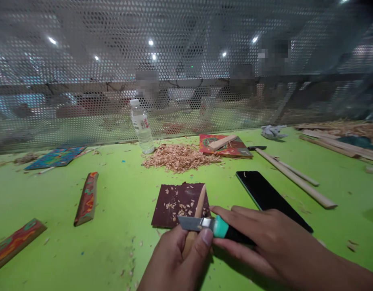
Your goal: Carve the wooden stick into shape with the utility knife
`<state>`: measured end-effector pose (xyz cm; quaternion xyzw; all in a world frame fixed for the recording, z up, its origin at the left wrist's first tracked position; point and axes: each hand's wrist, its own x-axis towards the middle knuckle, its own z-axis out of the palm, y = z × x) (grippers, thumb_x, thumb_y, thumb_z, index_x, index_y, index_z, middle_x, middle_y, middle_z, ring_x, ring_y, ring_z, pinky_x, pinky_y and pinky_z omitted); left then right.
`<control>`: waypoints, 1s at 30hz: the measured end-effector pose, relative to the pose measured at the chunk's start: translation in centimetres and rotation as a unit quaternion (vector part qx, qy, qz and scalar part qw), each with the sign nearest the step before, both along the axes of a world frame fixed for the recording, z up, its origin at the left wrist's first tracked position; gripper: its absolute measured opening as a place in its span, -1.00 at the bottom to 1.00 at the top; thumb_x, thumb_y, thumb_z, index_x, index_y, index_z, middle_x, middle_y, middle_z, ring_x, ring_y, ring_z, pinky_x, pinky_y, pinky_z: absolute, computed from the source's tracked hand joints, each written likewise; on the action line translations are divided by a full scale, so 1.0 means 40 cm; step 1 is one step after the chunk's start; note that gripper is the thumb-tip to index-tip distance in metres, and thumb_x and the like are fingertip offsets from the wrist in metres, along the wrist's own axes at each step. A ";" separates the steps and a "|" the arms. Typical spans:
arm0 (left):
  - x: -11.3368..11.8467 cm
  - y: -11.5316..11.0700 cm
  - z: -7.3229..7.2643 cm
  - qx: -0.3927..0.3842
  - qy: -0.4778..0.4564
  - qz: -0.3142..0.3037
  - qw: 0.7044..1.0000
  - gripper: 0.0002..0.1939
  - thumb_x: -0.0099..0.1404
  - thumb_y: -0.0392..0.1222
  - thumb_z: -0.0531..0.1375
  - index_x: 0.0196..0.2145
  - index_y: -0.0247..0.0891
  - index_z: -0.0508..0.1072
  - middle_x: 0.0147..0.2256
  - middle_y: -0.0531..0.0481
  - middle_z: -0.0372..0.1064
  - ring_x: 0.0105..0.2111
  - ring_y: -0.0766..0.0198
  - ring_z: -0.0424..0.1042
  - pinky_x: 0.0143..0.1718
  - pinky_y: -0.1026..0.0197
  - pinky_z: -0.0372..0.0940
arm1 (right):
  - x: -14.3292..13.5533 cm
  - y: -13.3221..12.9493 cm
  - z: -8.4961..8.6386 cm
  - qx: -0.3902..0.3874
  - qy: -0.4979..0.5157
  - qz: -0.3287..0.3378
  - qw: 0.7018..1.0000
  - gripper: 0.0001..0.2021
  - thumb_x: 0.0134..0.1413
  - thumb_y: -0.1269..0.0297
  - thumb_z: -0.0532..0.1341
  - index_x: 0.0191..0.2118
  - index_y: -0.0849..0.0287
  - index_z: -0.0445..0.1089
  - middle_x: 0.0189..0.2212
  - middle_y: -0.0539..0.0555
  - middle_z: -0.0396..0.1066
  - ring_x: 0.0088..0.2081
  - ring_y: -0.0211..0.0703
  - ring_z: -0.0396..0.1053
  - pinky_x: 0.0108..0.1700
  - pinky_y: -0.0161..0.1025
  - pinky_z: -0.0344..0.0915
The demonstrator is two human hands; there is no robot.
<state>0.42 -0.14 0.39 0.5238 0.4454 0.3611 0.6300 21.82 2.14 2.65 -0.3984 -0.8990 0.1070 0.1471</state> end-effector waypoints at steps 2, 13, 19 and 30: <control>-0.004 -0.001 -0.008 -0.008 0.022 -0.007 1.000 -0.54 0.43 0.25 0.18 -0.24 -0.24 0.52 -0.36 0.00 0.37 -0.32 0.18 0.26 -0.20 0.17 0.24 | 0.012 0.011 -0.004 0.043 0.017 -0.020 0.999 -0.61 0.51 0.11 0.10 0.22 0.21 0.44 -0.13 0.21 0.64 -0.23 0.08 0.65 -0.22 -0.04 0.59; -0.007 -0.001 -0.003 0.006 0.038 -0.026 0.999 -0.51 0.47 0.26 0.11 -0.07 -0.22 0.57 -0.30 -0.04 0.39 -0.28 0.14 0.26 -0.18 0.15 0.22 | 0.014 0.015 0.002 0.029 0.030 0.012 0.999 -0.69 0.47 0.15 0.16 0.17 0.14 0.47 -0.14 0.18 0.65 -0.24 -0.01 0.64 -0.18 -0.14 0.57; -0.004 0.000 -0.006 0.009 0.026 -0.018 0.999 -0.52 0.48 0.24 0.10 -0.07 -0.20 0.58 -0.28 -0.05 0.43 -0.24 0.13 0.28 -0.12 0.13 0.23 | 0.004 0.002 0.003 0.021 0.027 0.019 0.999 -0.70 0.47 0.13 0.17 0.16 0.07 0.48 -0.18 0.15 0.65 -0.26 -0.03 0.64 -0.19 -0.18 0.57; -0.007 -0.008 -0.019 -0.014 0.053 0.017 0.998 -0.47 0.39 0.35 0.16 -0.16 -0.21 0.53 -0.29 -0.06 0.44 -0.25 0.13 0.32 -0.21 0.18 0.24 | 0.031 0.033 0.001 0.153 0.111 -0.088 0.978 -0.66 0.51 0.09 0.09 0.15 0.16 0.43 -0.13 0.20 0.66 -0.24 0.07 0.66 -0.22 -0.08 0.58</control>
